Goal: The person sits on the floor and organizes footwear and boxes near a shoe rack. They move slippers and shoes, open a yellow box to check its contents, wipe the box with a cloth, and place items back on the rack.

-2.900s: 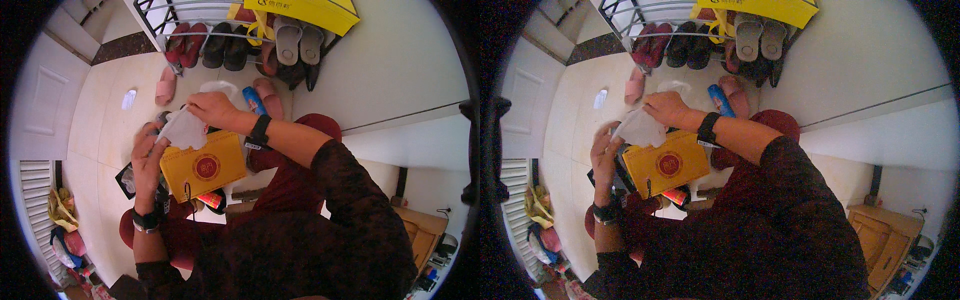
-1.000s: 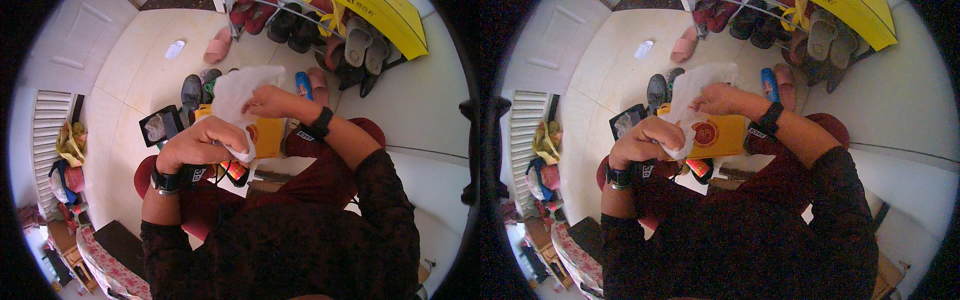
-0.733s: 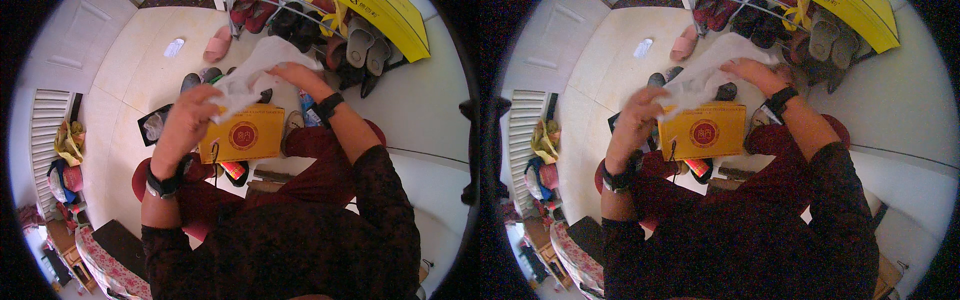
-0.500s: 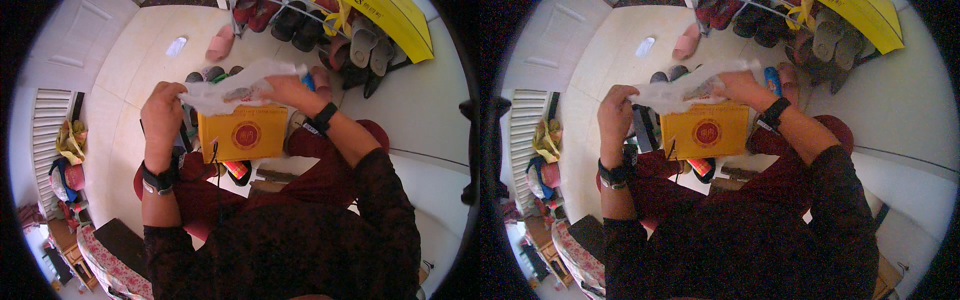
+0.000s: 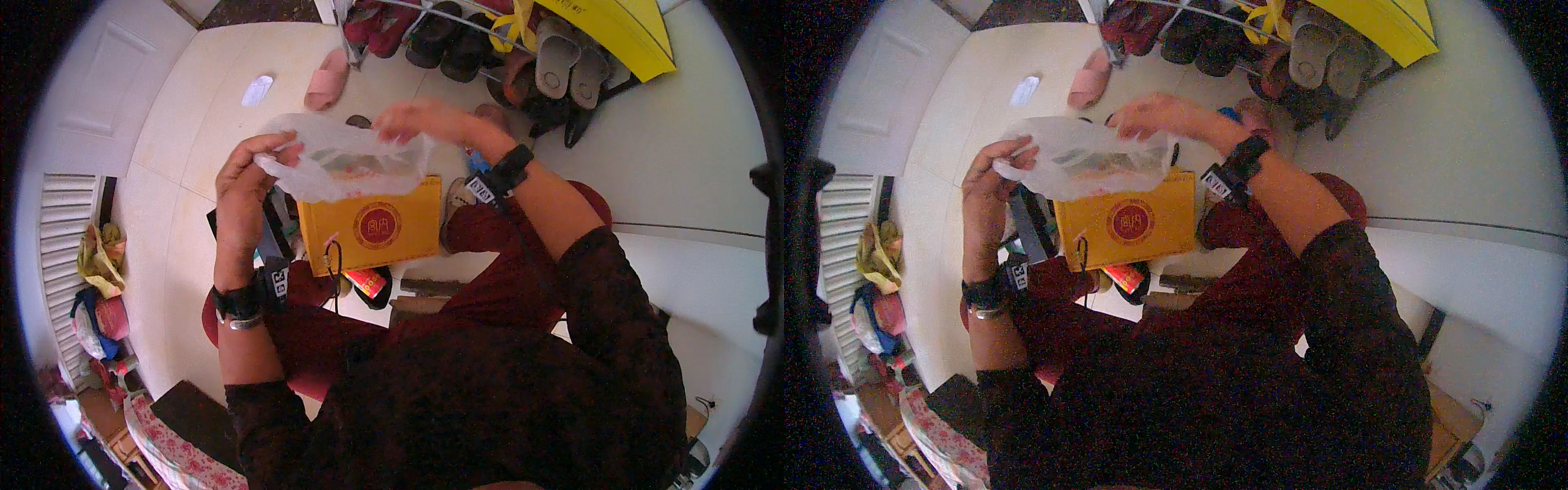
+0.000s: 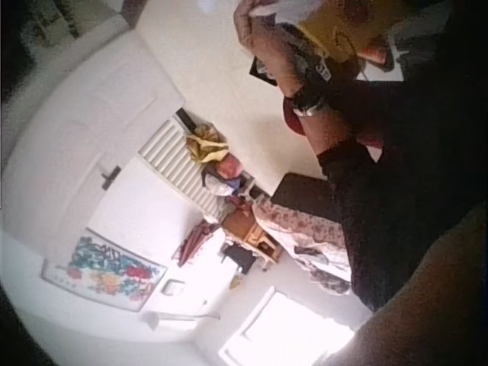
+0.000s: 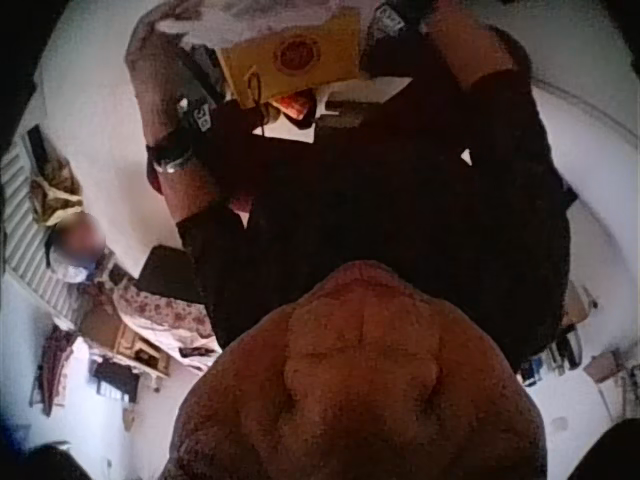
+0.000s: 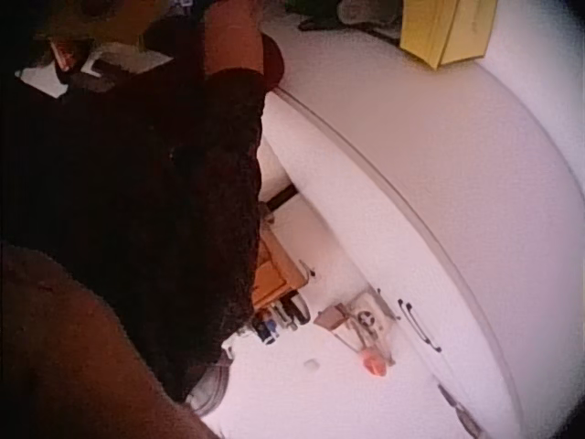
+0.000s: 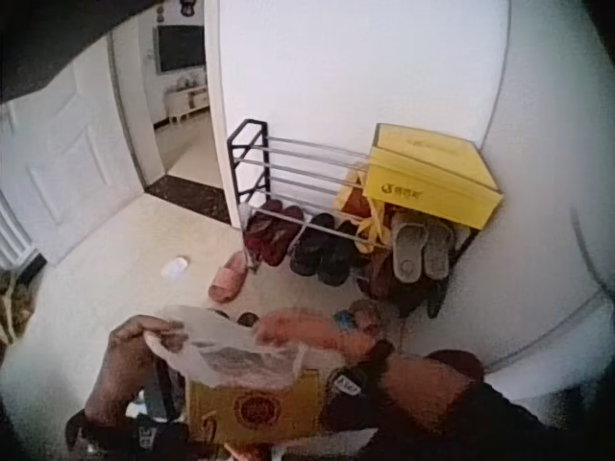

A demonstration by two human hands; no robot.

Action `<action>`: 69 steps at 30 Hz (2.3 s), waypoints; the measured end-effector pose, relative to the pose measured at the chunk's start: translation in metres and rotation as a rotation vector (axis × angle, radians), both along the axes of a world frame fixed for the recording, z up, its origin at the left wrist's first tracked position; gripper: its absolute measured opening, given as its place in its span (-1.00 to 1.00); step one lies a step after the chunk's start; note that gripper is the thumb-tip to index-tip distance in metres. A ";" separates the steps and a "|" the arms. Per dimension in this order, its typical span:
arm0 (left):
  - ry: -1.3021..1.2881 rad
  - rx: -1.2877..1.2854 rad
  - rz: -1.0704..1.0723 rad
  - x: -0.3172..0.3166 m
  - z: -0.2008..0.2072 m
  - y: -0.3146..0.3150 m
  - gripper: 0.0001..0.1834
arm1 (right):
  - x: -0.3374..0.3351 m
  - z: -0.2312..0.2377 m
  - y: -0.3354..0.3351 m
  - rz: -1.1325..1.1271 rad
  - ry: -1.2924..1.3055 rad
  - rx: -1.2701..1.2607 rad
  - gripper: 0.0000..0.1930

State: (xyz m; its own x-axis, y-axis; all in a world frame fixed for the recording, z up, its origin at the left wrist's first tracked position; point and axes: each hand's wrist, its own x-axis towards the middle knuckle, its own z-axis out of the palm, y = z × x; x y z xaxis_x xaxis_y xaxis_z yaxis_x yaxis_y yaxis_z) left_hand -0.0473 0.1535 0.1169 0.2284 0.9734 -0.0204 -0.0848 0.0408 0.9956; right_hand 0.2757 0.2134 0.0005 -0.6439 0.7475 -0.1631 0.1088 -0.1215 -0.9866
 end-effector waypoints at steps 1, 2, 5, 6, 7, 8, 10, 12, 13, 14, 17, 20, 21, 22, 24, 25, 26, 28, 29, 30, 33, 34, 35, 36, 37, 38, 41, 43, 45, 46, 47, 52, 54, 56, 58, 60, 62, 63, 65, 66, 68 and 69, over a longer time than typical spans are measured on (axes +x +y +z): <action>-0.110 -0.050 0.035 -0.001 0.003 0.001 -0.66 | 0.012 0.004 0.012 -0.209 -0.065 -0.028 -0.62; -0.264 -0.050 0.019 -0.003 0.007 0.003 -0.64 | 0.024 0.002 0.017 -0.364 -0.001 -0.006 -0.65; -0.519 -0.065 -0.113 -0.005 0.012 0.003 -0.57 | 0.066 -0.030 0.017 -0.915 -0.326 -0.085 -0.71; -0.599 -0.068 -0.207 -0.006 0.014 0.002 -0.54 | 0.078 -0.049 0.011 -0.990 -0.388 -0.108 -0.71; -0.486 -0.065 -0.153 -0.004 0.015 0.001 -0.51 | 0.088 -0.071 0.005 -1.029 -0.564 0.030 -0.71; -0.383 -0.074 -0.101 -0.003 0.017 0.000 -0.51 | 0.097 -0.094 -0.001 -1.035 -0.692 0.107 -0.71; -0.176 -0.106 -0.003 0.002 0.021 0.001 -0.51 | 0.111 -0.143 -0.011 -0.972 -0.934 0.331 -0.69; 0.088 -0.065 0.105 0.009 0.023 0.000 -0.49 | 0.125 -0.186 -0.015 -0.797 -1.210 0.656 -0.66; 0.119 -0.069 0.132 0.012 0.024 0.001 -0.47 | 0.131 -0.203 -0.011 -0.847 -1.149 0.789 -0.65; 0.152 -0.075 0.157 0.014 0.024 0.001 -0.46 | 0.138 -0.215 -0.007 -0.854 -1.151 0.876 -0.63; 0.253 -0.094 0.174 0.013 0.020 0.004 -0.38 | 0.153 -0.228 0.020 -0.981 -0.795 0.409 -0.56; 0.336 -0.149 0.169 0.006 0.011 0.005 -0.31 | 0.159 -0.222 0.015 -0.815 -0.990 0.287 -0.53; 0.350 -0.174 0.165 0.003 0.008 0.005 -0.30 | 0.157 -0.221 0.012 -0.743 -1.121 0.321 -0.53; 0.355 -0.175 0.149 0.002 0.004 0.006 -0.29 | 0.157 -0.221 0.006 -0.713 -1.100 0.459 -0.54; 0.469 -0.251 0.178 0.001 -0.002 0.010 -0.29 | 0.153 -0.225 0.003 -0.750 -1.153 0.517 -0.56; 0.505 -0.230 0.152 0.001 -0.003 0.014 -0.32 | 0.152 -0.228 0.005 -0.800 -1.159 0.514 -0.57; 0.604 -0.268 0.158 0.001 -0.006 0.018 -0.35 | 0.150 -0.234 0.007 -0.855 -1.158 0.499 -0.58; 0.747 -0.225 0.170 0.003 -0.008 0.025 -0.39 | 0.147 -0.244 0.013 -0.996 -1.129 0.444 -0.60; 0.845 -0.221 0.210 0.003 -0.007 0.025 -0.42 | 0.145 -0.248 0.016 -1.092 -1.106 0.405 -0.60; 0.851 -0.136 0.210 0.003 -0.008 0.027 -0.43 | 0.140 -0.252 0.016 -1.213 -1.078 0.359 -0.61; 0.843 0.038 0.238 0.004 -0.008 0.027 -0.46 | 0.116 -0.255 0.014 -1.533 -1.058 0.081 -0.64; 0.800 0.104 0.226 0.005 -0.008 0.026 -0.46 | 0.105 -0.251 0.012 -1.549 -1.002 0.143 -0.65; 0.769 0.117 0.249 0.005 -0.008 0.023 -0.45 | 0.091 -0.245 0.009 -1.508 -0.972 0.136 -0.65; 0.728 0.109 0.244 0.006 -0.006 0.019 -0.44 | 0.075 -0.235 0.008 -1.403 -0.957 0.196 -0.67; 0.719 0.140 0.248 0.006 -0.006 0.017 -0.43 | 0.058 -0.222 0.007 -1.298 -0.934 0.253 -0.68; 0.774 0.307 0.227 0.005 -0.006 0.016 -0.42 | 0.042 -0.206 0.007 -1.205 -0.834 0.264 -0.68; 0.835 0.373 0.240 0.002 -0.006 0.015 -0.42 | 0.002 -0.140 0.003 -1.015 -0.308 0.157 -0.68; 0.678 0.254 0.240 -0.004 -0.008 0.010 -0.41 | -0.015 -0.093 -0.001 -1.035 -0.009 0.062 -0.68; 0.657 0.281 0.246 -0.009 -0.010 0.009 -0.41 | -0.027 -0.054 -0.010 -1.233 0.368 -0.003 -0.68; 0.664 0.314 0.244 -0.009 -0.011 0.009 -0.41 | -0.034 -0.038 -0.014 -1.301 0.482 0.076 -0.69; 0.674 0.366 0.241 -0.011 -0.012 0.008 -0.41 | -0.037 -0.022 -0.025 -1.356 0.221 0.288 -0.67; 0.564 0.418 0.171 -0.015 -0.014 0.002 -0.41 | -0.079 0.017 -0.058 -1.051 -0.145 0.082 -0.67; 0.552 0.403 0.081 -0.013 -0.017 -0.002 -0.39 | -0.108 0.013 -0.062 -0.758 0.013 -0.054 -0.70; 0.587 0.426 -0.011 -0.011 -0.020 -0.013 -0.42 | -0.141 0.001 -0.055 -0.605 0.125 -0.102 -0.71; 0.602 0.523 -0.087 -0.004 -0.024 -0.023 -0.43 | -0.167 -0.016 -0.050 -0.437 0.142 -0.034 -0.71; 0.562 0.507 -0.150 0.001 -0.023 -0.032 -0.45 | -0.183 -0.032 -0.044 -0.237 0.054 0.174 -0.71; 0.516 0.550 -0.177 0.000 -0.016 -0.033 -0.47 | -0.199 -0.043 -0.035 -0.179 -0.107 0.129 -0.70; 0.481 0.609 -0.169 -0.004 -0.010 -0.032 -0.47 | -0.208 -0.046 -0.028 -0.139 -0.190 0.115 -0.69; 0.351 0.484 -0.110 -0.019 0.003 -0.029 -0.47 | -0.222 -0.046 -0.017 -0.060 -0.347 0.087 -0.67; 0.253 0.300 -0.056 -0.033 0.010 -0.028 -0.48 | -0.225 -0.043 -0.015 -0.128 -0.163 -0.009 -0.68; 0.147 0.219 0.097 -0.051 0.015 -0.022 -0.47 | -0.229 -0.033 -0.012 -0.212 -0.044 -0.130 -0.66; 0.291 0.150 0.179 -0.059 0.014 -0.017 -0.49 | -0.228 -0.026 -0.008 -0.233 -0.115 -0.159 -0.66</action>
State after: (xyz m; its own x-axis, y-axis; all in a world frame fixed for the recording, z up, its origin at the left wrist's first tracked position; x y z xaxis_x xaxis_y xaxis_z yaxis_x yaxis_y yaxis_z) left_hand -0.1062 0.1362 0.1312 0.0601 0.9944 0.0866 0.2096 -0.0974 0.9729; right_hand 0.0476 0.2057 -0.0252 -0.4285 0.8323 -0.3517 0.1701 -0.3080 -0.9361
